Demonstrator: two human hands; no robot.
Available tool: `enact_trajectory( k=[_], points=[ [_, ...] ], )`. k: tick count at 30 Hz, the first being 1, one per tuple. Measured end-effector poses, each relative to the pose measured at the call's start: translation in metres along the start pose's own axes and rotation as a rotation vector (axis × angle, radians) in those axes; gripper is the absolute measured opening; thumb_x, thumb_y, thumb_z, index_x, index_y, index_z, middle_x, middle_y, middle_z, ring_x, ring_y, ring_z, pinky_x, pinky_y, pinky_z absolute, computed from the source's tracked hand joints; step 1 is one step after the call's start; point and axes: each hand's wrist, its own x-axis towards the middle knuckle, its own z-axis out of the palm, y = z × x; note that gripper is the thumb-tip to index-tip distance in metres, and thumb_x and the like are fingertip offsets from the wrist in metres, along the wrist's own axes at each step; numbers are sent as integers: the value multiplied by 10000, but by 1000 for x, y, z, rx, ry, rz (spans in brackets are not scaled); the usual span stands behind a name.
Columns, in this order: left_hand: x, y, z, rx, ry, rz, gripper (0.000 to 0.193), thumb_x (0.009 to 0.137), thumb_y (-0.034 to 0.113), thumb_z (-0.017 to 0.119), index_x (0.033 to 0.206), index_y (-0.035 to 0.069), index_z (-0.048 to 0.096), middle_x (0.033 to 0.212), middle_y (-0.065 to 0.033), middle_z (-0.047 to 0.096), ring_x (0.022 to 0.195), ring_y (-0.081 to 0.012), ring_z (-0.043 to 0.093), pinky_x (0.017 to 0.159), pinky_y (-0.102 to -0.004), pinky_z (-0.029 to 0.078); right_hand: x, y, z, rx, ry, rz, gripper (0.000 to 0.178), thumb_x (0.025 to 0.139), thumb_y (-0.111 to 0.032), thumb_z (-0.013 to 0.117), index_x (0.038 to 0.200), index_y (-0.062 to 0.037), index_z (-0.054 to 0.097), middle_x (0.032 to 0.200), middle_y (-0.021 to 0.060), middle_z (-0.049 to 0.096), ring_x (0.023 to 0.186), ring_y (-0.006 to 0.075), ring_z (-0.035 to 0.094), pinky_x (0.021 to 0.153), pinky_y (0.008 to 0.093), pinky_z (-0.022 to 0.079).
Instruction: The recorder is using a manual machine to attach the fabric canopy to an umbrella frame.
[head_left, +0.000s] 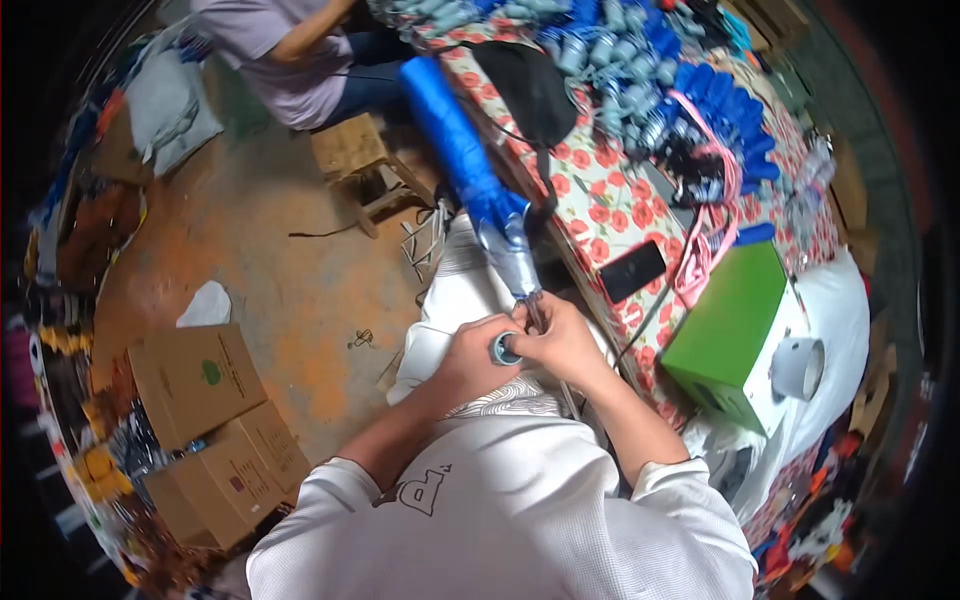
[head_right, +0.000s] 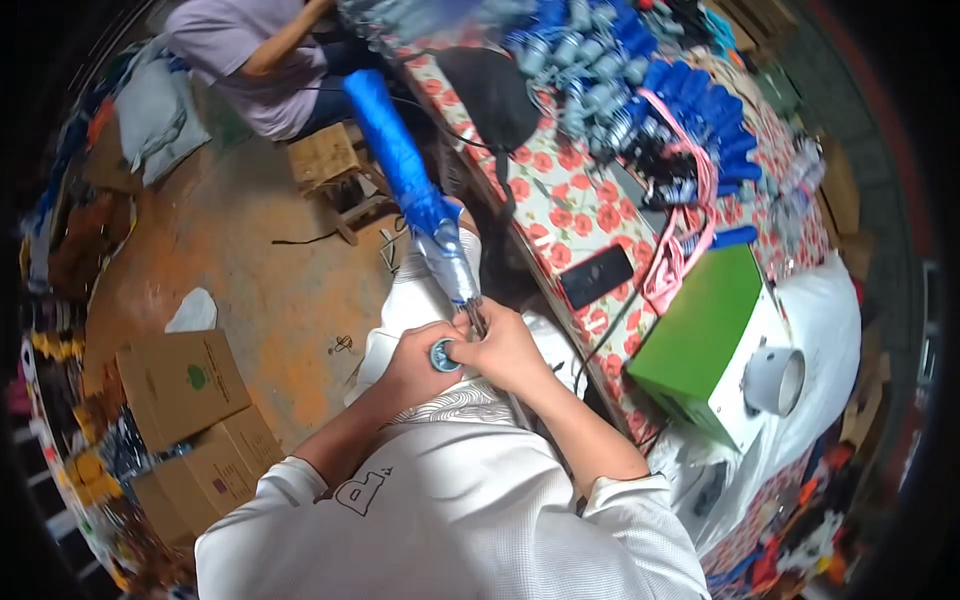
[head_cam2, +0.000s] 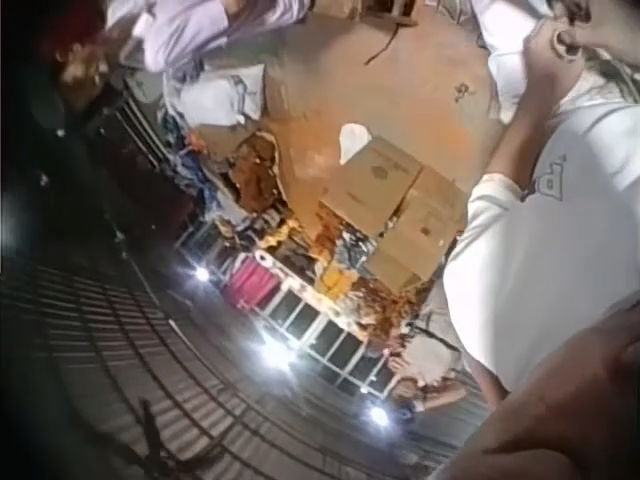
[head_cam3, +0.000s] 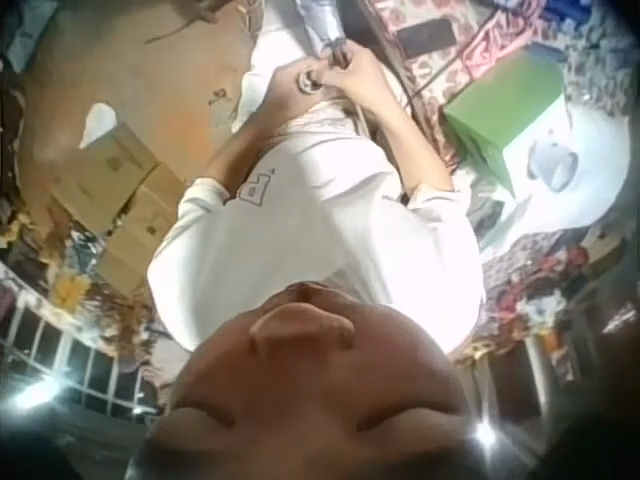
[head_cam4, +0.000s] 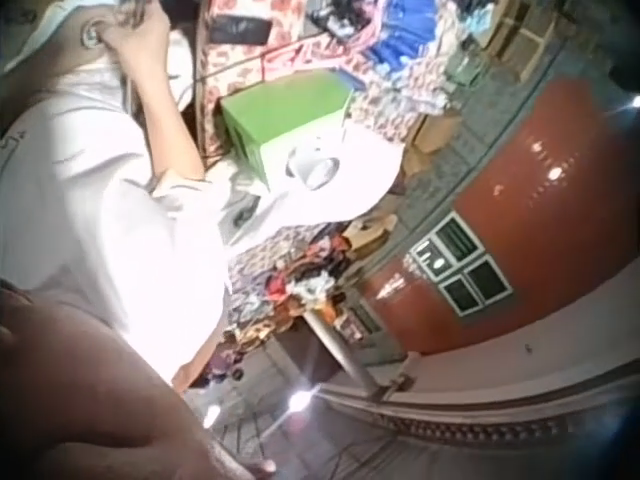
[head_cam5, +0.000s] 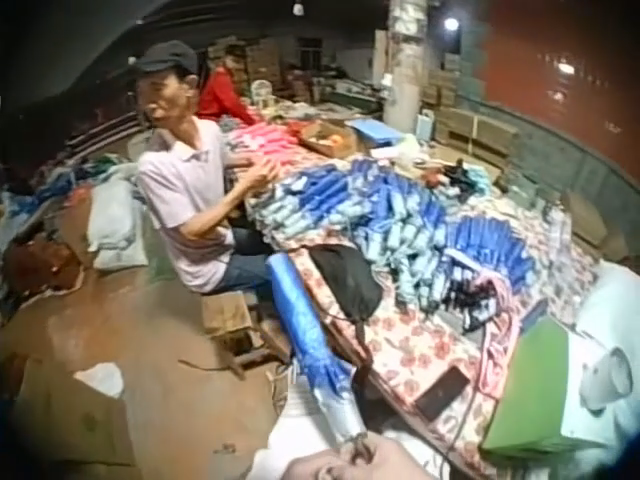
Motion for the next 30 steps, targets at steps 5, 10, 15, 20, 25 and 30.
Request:
enact_trajectory(
  k=[5, 10, 15, 20, 25, 30],
  points=[
    [22, 17, 3, -2, 95, 170, 193, 691, -5, 697, 855, 57, 616, 929, -83, 627, 794, -231, 575, 725, -321, 470, -16, -10, -34, 299, 74, 51, 214, 729, -70, 749, 829, -58, 560, 725, 10, 597, 599, 88, 482, 602, 198, 407],
    [28, 18, 14, 87, 171, 224, 179, 704, 0, 708, 830, 75, 606, 986, -71, 598, 822, -230, 561, 719, -325, 464, -23, -21, -35, 216, 87, 99, 230, 734, -55, 743, 827, -68, 533, 731, -4, 592, 599, 72, 471, 599, 182, 393],
    [30, 10, 18, 287, 222, 324, 267, 677, -18, 731, 875, 80, 581, 1028, -87, 571, 844, -219, 560, 717, -311, 464, -18, -34, -23, -7, 39, 73, 218, 735, -62, 722, 832, -70, 527, 716, 0, 575, 591, 78, 463, 589, 188, 385],
    [25, -1, 18, 305, 243, 301, 321, 657, -6, 755, 907, 79, 572, 1027, -95, 568, 863, -229, 560, 732, -328, 463, -10, -32, -17, -79, -6, 84, 188, 735, -65, 701, 828, -68, 538, 695, 2, 552, 583, 80, 455, 576, 194, 379],
    [26, 7, 20, 415, 307, 252, 327, 657, 16, 758, 917, 84, 571, 1049, -105, 561, 867, -249, 551, 749, -353, 459, -6, -22, -16, -27, 10, 104, 168, 744, -68, 698, 822, -64, 550, 694, -1, 545, 592, 76, 455, 571, 195, 380],
    [33, 10, 22, 602, 467, 277, 291, 673, 43, 731, 932, 76, 604, 1059, -100, 566, 876, -271, 532, 743, -364, 464, -2, -22, -18, 87, 61, 74, 150, 760, -61, 693, 822, -59, 556, 703, -4, 545, 606, 74, 461, 574, 197, 386]
  ],
)
